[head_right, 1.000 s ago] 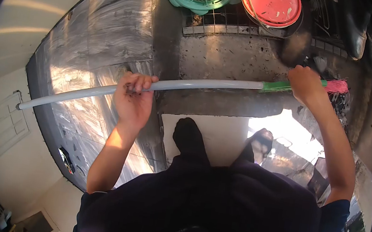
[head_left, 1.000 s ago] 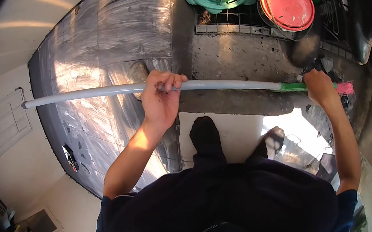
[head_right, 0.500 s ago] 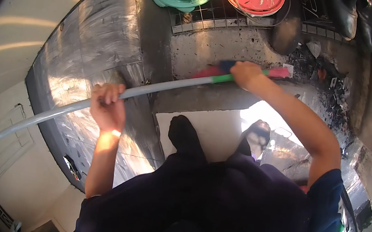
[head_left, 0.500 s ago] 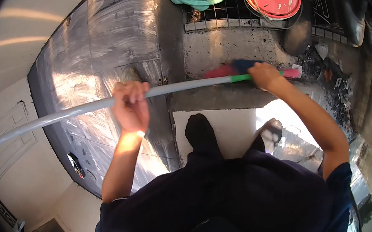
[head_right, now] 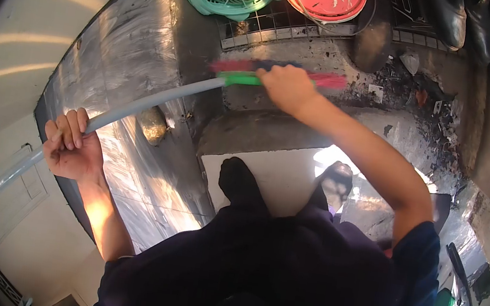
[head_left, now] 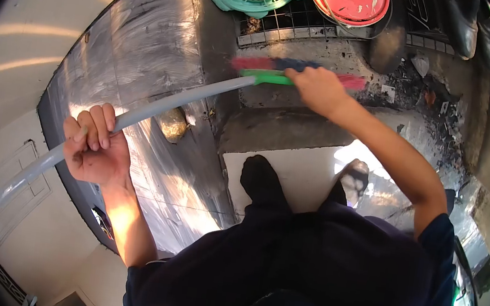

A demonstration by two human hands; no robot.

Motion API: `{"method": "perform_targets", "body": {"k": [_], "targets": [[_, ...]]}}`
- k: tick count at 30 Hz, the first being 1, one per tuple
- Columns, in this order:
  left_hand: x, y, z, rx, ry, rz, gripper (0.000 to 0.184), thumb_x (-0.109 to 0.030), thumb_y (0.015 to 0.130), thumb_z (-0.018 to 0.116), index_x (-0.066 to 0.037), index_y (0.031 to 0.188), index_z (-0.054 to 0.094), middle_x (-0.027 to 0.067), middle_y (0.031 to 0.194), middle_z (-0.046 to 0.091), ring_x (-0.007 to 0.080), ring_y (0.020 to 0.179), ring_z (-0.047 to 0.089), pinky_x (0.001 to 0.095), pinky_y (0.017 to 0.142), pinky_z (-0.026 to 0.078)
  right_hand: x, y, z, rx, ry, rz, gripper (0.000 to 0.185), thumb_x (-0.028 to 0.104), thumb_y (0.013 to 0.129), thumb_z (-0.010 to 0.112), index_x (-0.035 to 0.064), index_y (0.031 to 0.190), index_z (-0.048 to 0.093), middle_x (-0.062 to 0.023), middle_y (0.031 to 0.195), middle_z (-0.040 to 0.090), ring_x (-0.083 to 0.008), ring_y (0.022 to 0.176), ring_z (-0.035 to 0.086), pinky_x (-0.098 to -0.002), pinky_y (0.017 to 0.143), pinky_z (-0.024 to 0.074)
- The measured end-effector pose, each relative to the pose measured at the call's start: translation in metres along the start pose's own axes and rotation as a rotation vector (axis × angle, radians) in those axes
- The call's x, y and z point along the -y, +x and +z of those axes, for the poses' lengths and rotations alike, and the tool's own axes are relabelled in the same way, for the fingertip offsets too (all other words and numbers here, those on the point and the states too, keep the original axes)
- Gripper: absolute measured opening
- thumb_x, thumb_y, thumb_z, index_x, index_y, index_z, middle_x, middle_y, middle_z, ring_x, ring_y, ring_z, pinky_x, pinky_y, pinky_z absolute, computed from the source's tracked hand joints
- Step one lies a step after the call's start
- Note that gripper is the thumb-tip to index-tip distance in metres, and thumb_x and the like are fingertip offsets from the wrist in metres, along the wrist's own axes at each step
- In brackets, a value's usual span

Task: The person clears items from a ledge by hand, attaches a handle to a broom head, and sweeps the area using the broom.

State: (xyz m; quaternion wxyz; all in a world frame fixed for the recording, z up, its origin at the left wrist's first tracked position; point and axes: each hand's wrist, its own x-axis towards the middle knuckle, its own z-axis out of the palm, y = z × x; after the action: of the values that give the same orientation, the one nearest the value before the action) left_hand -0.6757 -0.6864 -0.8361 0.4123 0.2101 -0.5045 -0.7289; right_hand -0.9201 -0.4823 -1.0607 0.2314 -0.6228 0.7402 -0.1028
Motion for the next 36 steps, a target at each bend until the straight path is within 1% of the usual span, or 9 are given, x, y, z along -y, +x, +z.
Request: {"method": "perform_targets", "body": {"k": [4,9,13,17,21,23,28,33,36], "targets": [[0.050,-0.019,-0.021,-0.030,0.069,-0.075,0.029,-0.007,0.077,0.051,-0.015,0.060,0.029,-0.0006,0.052,0.029,0.0132,0.050,0.030,0.0318,0.061,0.033,-0.004,0.013,0.070,0.098,0.024,0.138,0.037,0.008,0.083,0.058,0.0093,0.120,0.059,-0.0152,0.090,0.068,-0.0330,0.079,0.069,-0.0461,0.066,0.0564],[0.132,-0.064,0.005,-0.158,-0.193,-0.369,0.028,-0.007,0.078,0.051,-0.016,0.060,0.032,0.0000,0.057,0.032,0.0137,0.058,0.035,0.0333,0.073,0.034,-0.084,-0.090,0.019,0.305,-0.293,0.326,0.016,0.008,0.081,0.063,0.0091,0.090,0.076,-0.0102,0.093,0.073,-0.0314,0.089,0.072,-0.0486,0.066,0.0581],[0.145,-0.068,0.053,-0.143,-0.311,-0.465,0.028,-0.008,0.078,0.052,-0.016,0.060,0.032,-0.0004,0.057,0.033,0.0136,0.059,0.036,0.0343,0.076,0.034,-0.109,-0.160,-0.075,0.411,-0.474,0.408,0.017,0.003,0.078,0.063,0.0063,0.090,0.073,-0.0148,0.089,0.069,-0.0337,0.085,0.071,-0.0481,0.065,0.0574],[0.088,-0.018,0.063,-0.028,-0.315,-0.325,0.029,-0.009,0.077,0.054,-0.017,0.060,0.031,-0.0016,0.055,0.033,0.0111,0.054,0.035,0.0295,0.067,0.033,-0.071,-0.155,-0.114,0.076,-0.270,0.282,0.020,0.002,0.080,0.058,0.0060,0.097,0.069,-0.0163,0.084,0.065,-0.0364,0.076,0.066,-0.0468,0.063,0.0547],[0.042,0.014,0.029,0.076,-0.186,-0.131,0.029,-0.007,0.073,0.054,-0.017,0.058,0.032,-0.0014,0.051,0.029,0.0104,0.050,0.031,0.0286,0.062,0.031,-0.028,-0.074,-0.057,0.019,-0.033,0.345,0.050,0.002,0.077,0.061,0.0138,0.126,0.060,-0.0178,0.088,0.066,-0.0357,0.083,0.067,-0.0462,0.073,0.0554],[0.052,0.011,0.008,0.077,-0.110,-0.093,0.028,-0.008,0.073,0.054,-0.016,0.058,0.032,-0.0013,0.051,0.030,0.0117,0.050,0.032,0.0304,0.063,0.032,-0.035,-0.039,-0.001,-0.224,-0.060,0.238,0.049,0.005,0.080,0.060,0.0156,0.127,0.060,-0.0169,0.087,0.067,-0.0361,0.080,0.068,-0.0470,0.072,0.0557],[0.156,-0.042,0.012,-0.032,-0.112,-0.266,0.022,-0.008,0.078,0.050,-0.013,0.062,0.035,0.0009,0.055,0.033,0.0158,0.056,0.036,0.0351,0.070,0.035,-0.108,-0.076,0.058,0.106,-0.107,0.404,0.043,0.008,0.085,0.054,0.0198,0.125,0.063,-0.0146,0.087,0.068,-0.0352,0.079,0.069,-0.0483,0.070,0.0552],[0.189,-0.067,0.078,0.042,-0.248,-0.482,0.023,-0.008,0.079,0.050,-0.014,0.062,0.035,0.0017,0.058,0.036,0.0161,0.060,0.038,0.0353,0.076,0.034,-0.151,-0.206,-0.016,0.226,-0.259,0.499,0.027,0.007,0.086,0.053,0.0152,0.101,0.074,-0.0164,0.090,0.067,-0.0359,0.086,0.069,-0.0466,0.074,0.0572],[0.171,-0.051,0.101,0.142,-0.352,-0.489,0.024,-0.009,0.079,0.052,-0.013,0.063,0.035,0.0013,0.059,0.037,0.0156,0.061,0.038,0.0347,0.076,0.034,-0.114,-0.223,-0.089,0.197,-0.302,0.625,0.036,0.006,0.083,0.053,0.0170,0.112,0.072,-0.0178,0.085,0.066,-0.0360,0.080,0.069,-0.0454,0.070,0.0560]]}}
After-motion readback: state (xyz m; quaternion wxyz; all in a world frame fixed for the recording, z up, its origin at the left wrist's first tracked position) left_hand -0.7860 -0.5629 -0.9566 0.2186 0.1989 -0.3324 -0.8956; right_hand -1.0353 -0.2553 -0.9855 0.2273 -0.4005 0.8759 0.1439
